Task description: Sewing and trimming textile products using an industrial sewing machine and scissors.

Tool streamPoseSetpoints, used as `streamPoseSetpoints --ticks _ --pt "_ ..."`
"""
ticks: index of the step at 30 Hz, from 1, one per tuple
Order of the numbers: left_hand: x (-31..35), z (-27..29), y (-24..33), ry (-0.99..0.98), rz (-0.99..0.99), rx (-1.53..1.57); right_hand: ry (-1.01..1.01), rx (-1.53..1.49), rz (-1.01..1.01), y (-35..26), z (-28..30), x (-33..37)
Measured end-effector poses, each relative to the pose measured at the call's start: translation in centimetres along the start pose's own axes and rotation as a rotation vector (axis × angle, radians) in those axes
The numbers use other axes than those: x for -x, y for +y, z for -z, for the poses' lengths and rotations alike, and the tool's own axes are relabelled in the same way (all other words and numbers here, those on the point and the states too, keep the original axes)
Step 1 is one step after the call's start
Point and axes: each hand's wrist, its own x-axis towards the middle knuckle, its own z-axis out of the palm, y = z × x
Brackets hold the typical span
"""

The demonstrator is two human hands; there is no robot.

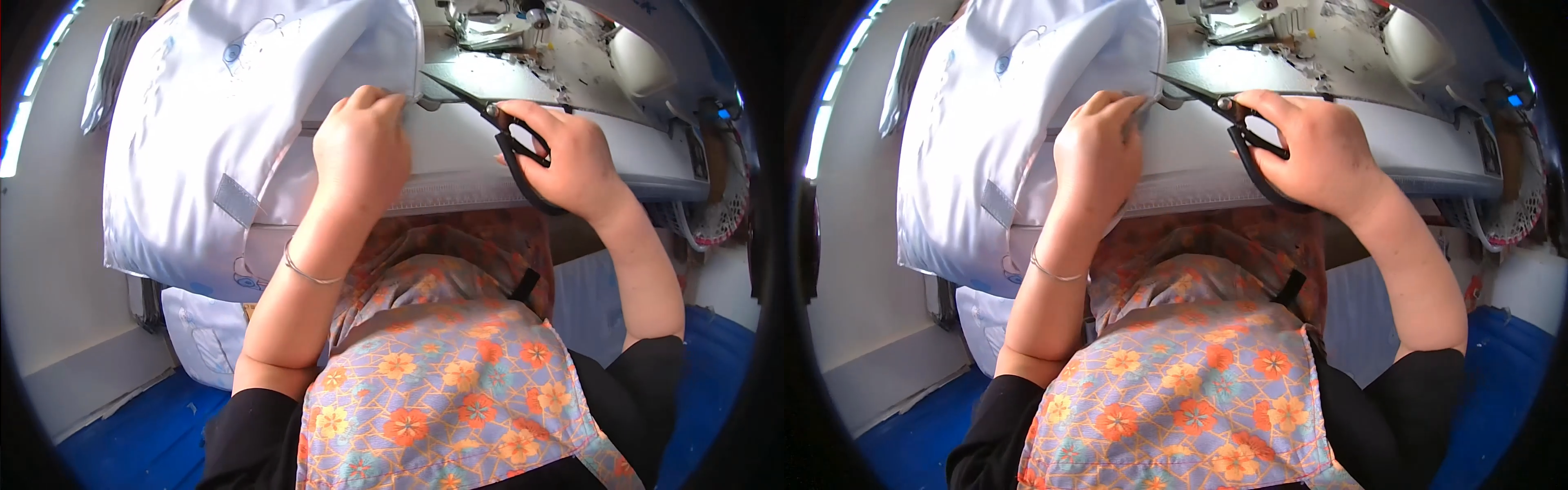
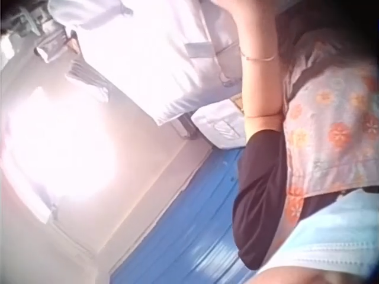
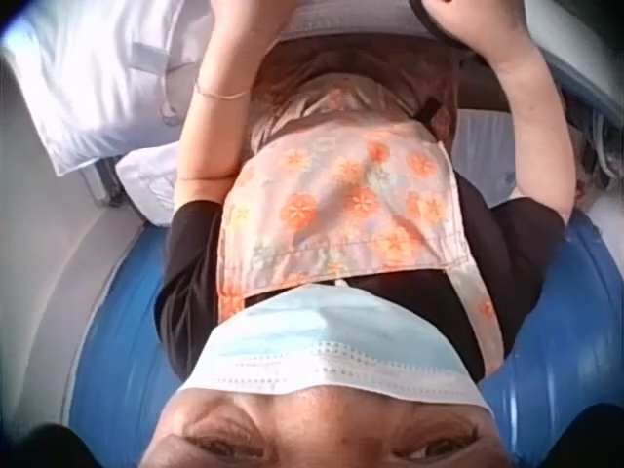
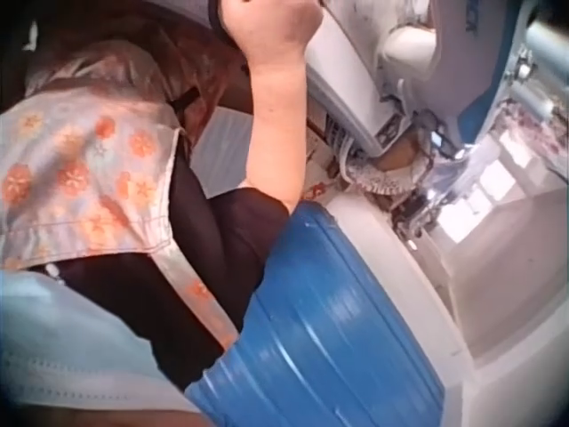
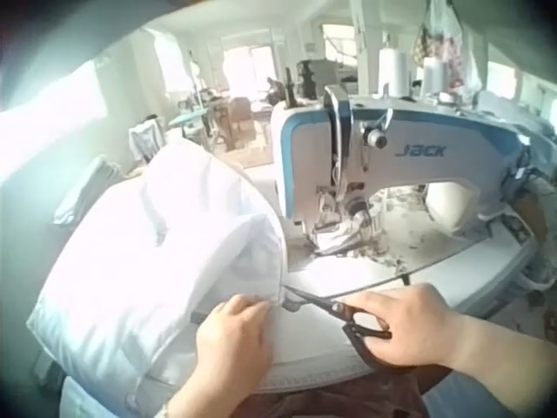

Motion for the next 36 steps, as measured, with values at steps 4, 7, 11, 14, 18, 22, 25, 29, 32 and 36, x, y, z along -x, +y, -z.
streamPoseSetpoints --ticks 4,7,11,14,18,22,25,29,32,36 --pt "-0.3 2.3 -1.5 -0.004 0.594 0.852 0.123 0.045 0.030 -1.9 -1.1 -0.8" --pt "0.1 3.6 -1.6 0.064 0.682 1.211 0.199 0.130 0.082 -3.1 -2.5 -1.8" --pt "0.3 4.4 -1.3 0.071 0.724 1.355 0.258 0.220 0.097 -3.9 -3.5 -2.6" --pt "0.1 4.6 -1.1 0.058 0.735 1.451 0.256 0.259 0.097 -4.3 -3.4 -2.4" --pt "-0.1 4.6 -1.1 0.044 0.721 1.504 0.258 0.275 0.112 -4.4 -3.1 -2.1" --pt "0.1 4.6 -1.2 0.031 0.718 1.531 0.264 0.293 0.139 -4.2 -3.1 -2.3" --pt "0.1 4.7 -1.3 0.047 0.712 1.533 0.308 0.299 0.180 -4.3 -3.2 -2.3" --pt "0.1 4.6 -1.3 0.056 0.698 1.505 0.266 0.246 0.215 -4.8 -3.1 -2.0" --pt "0.0 4.5 -1.2 0.051 0.710 1.533 0.255 0.191 0.173 -4.7 -2.6 -1.9" --pt "-0.2 4.5 -1.0 0.049 0.719 1.539 0.298 0.224 0.157 -3.9 -2.1 -2.1"
